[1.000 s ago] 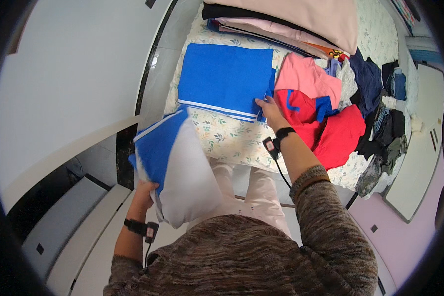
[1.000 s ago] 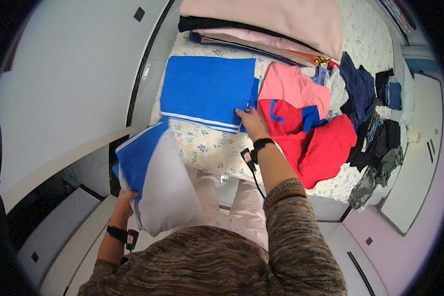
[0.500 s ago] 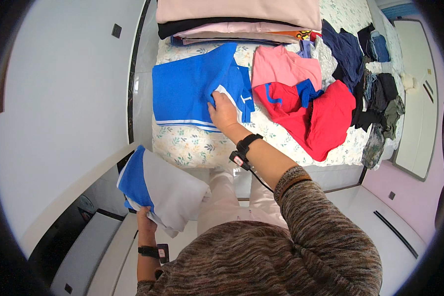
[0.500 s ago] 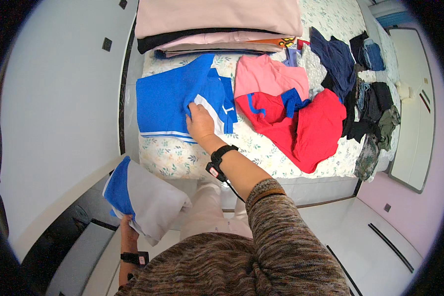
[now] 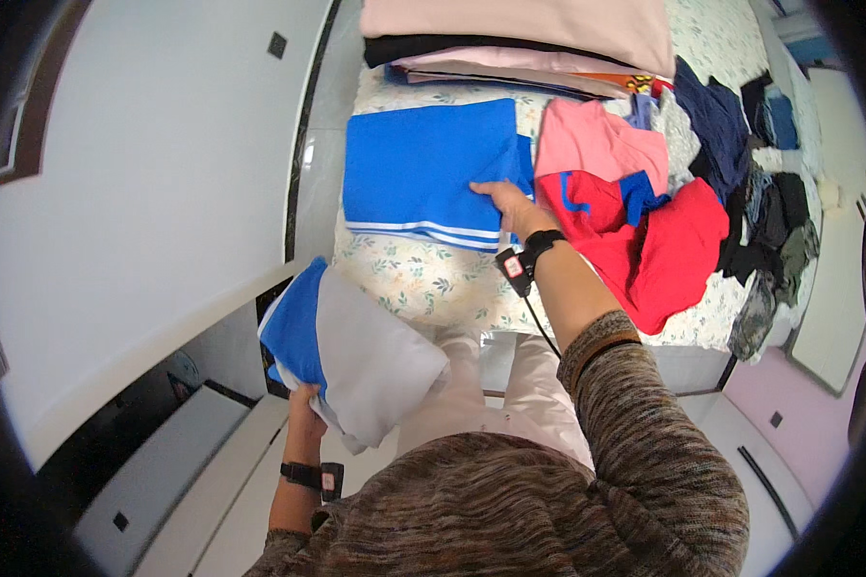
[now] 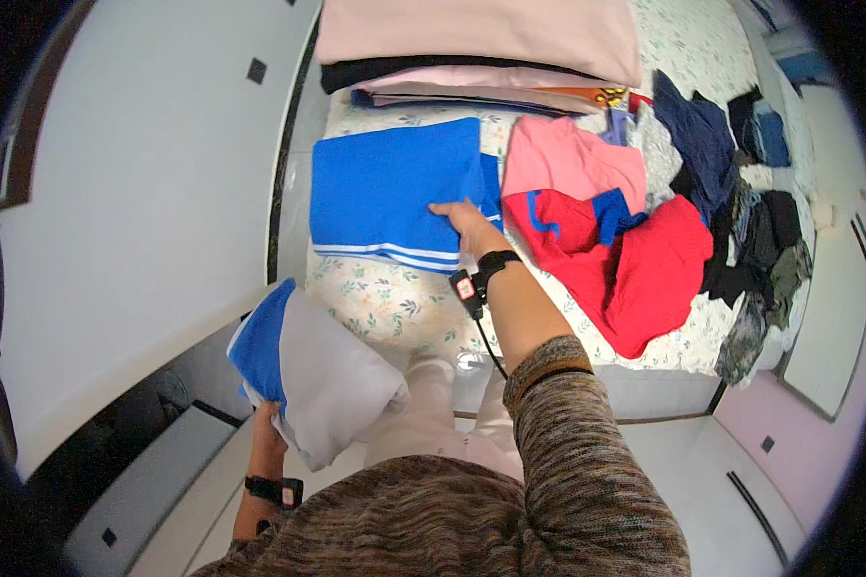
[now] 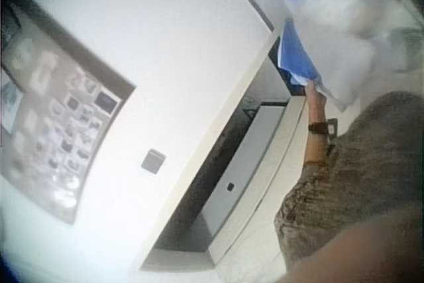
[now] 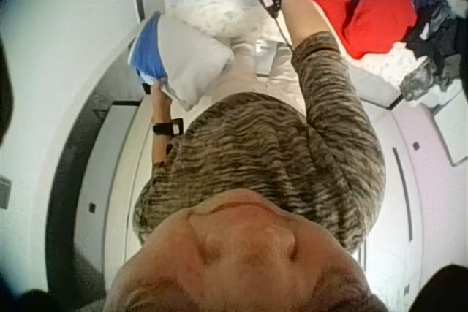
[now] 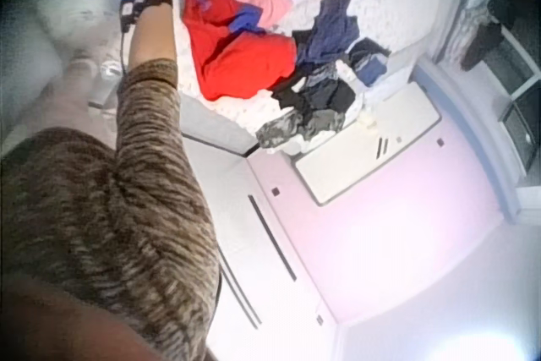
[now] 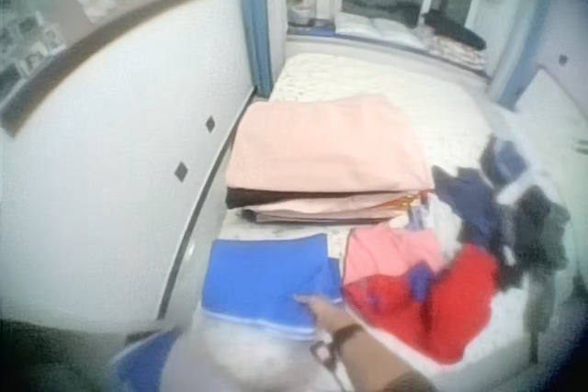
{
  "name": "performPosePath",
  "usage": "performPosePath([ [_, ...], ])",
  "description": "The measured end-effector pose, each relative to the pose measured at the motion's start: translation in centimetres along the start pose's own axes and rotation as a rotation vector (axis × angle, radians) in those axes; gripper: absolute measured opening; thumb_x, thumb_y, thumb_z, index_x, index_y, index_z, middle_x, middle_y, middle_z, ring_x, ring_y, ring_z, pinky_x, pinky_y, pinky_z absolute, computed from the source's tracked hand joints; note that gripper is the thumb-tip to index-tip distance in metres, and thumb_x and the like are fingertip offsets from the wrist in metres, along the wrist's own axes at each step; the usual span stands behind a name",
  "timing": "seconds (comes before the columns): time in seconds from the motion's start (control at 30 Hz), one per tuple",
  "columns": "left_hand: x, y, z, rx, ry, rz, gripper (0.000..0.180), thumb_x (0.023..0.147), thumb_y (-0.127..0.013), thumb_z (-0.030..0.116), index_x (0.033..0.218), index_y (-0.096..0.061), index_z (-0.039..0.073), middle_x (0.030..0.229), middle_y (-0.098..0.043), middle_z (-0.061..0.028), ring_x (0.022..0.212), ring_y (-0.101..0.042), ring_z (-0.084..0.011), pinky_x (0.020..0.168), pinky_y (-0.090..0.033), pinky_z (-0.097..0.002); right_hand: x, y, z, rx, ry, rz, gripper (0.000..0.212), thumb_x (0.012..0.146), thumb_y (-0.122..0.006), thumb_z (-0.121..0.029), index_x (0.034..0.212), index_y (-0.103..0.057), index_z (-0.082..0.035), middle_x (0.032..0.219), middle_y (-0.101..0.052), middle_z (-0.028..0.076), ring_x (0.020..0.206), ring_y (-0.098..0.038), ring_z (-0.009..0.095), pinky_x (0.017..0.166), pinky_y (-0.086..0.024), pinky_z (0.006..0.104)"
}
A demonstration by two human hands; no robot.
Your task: The person folds several garments on a bed, including a pink hoodie, a blue and white jacket, and a red shirt. They smooth each item, fold sleeves and sides, and stack the folded clothes. The person also opens a wardrobe, places folded clothes inside, and closes the wardrobe.
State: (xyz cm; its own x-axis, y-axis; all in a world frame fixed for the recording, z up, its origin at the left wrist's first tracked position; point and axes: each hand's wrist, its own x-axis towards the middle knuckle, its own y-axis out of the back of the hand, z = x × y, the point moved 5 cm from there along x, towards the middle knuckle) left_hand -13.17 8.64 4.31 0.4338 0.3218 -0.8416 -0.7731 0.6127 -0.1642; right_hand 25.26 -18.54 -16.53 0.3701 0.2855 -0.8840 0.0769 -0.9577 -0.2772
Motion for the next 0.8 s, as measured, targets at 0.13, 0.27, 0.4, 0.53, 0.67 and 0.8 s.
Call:
performPosePath([
  [0.13, -0.4, -0.3, 0.3, -0.084, 0.016, 0.052, 0.075, 0.070, -0.060, 0.014, 0.138, -0.033, 0.000, 0.128, -0.052, -0.0144, 0.115, -0.053, -0.0311, 0.102, -0.041, -0.0439, -1.6, -1.1, -2.1, -0.177, 0.054, 0.081, 0.050, 0.078, -0.068, -0.011, 0.120, -0.051, 0.009, 0.120, -0.056, 0.027, 0.101, -0.060, 0.038, 0.091, -0.047, 0.0498],
  [0.27, -0.7, -2.1, 1.5, -0.164, -0.044, -0.012, 0.072, 0.070, -0.062, 0.013, 0.136, -0.037, -0.001, 0.128, -0.053, -0.0146, 0.115, -0.053, -0.0309, 0.102, -0.041, -0.0442, -12.4, -3.9, -6.1, 0.088, 0.230, -0.285, 0.048, 0.079, -0.066, -0.007, 0.119, -0.050, 0.012, 0.111, -0.062, 0.022, 0.095, -0.063, 0.033, 0.090, -0.049, 0.0416],
  [0.4, -1.3, -4.4, 2.6, -0.224, -0.099, -0.123, 0.070, 0.070, -0.061, 0.012, 0.134, -0.039, -0.002, 0.127, -0.054, -0.0156, 0.113, -0.055, -0.0316, 0.101, -0.043, -0.0442, -26.7, 1.1, -10.1, -0.033, 0.456, -0.093, 0.054, 0.078, -0.066, -0.007, 0.126, -0.046, 0.010, 0.117, -0.059, 0.022, 0.099, -0.061, 0.031, 0.090, -0.049, 0.0399],
  [0.53, -1.1, -5.9, 3.2, -0.203, -0.157, -0.124, 0.067, 0.071, -0.059, 0.012, 0.133, -0.039, -0.004, 0.123, -0.056, -0.0172, 0.108, -0.058, -0.0324, 0.098, -0.046, -0.0442, -36.2, 9.8, -11.0, -0.039, 0.551, 0.160, 0.059, 0.078, -0.064, -0.007, 0.130, -0.041, 0.009, 0.120, -0.056, 0.023, 0.102, -0.060, 0.034, 0.092, -0.047, 0.0436],
  [0.67, 0.0, -8.8, 2.9, -0.254, -0.189, -0.142, 0.065, 0.073, -0.057, 0.012, 0.133, -0.037, -0.004, 0.124, -0.055, -0.0163, 0.111, -0.057, -0.0304, 0.100, -0.045, -0.0432, -37.3, 20.1, -9.0, -0.007, 0.515, 0.408, 0.059, 0.080, -0.062, -0.008, 0.133, -0.039, 0.004, 0.120, -0.056, 0.020, 0.104, -0.058, 0.034, 0.091, -0.048, 0.0434],
  [0.8, 0.4, -13.1, 2.4, -0.333, -0.192, -0.195, 0.063, 0.075, -0.055, 0.011, 0.134, -0.036, -0.003, 0.126, -0.054, -0.0153, 0.112, -0.057, -0.0288, 0.101, -0.044, -0.0422, -36.0, 29.1, -5.3, -0.139, 0.406, 0.707, 0.060, 0.083, -0.059, -0.005, 0.138, -0.036, -0.002, 0.128, -0.049, 0.016, 0.114, -0.052, 0.029, 0.094, -0.044, 0.0415],
])
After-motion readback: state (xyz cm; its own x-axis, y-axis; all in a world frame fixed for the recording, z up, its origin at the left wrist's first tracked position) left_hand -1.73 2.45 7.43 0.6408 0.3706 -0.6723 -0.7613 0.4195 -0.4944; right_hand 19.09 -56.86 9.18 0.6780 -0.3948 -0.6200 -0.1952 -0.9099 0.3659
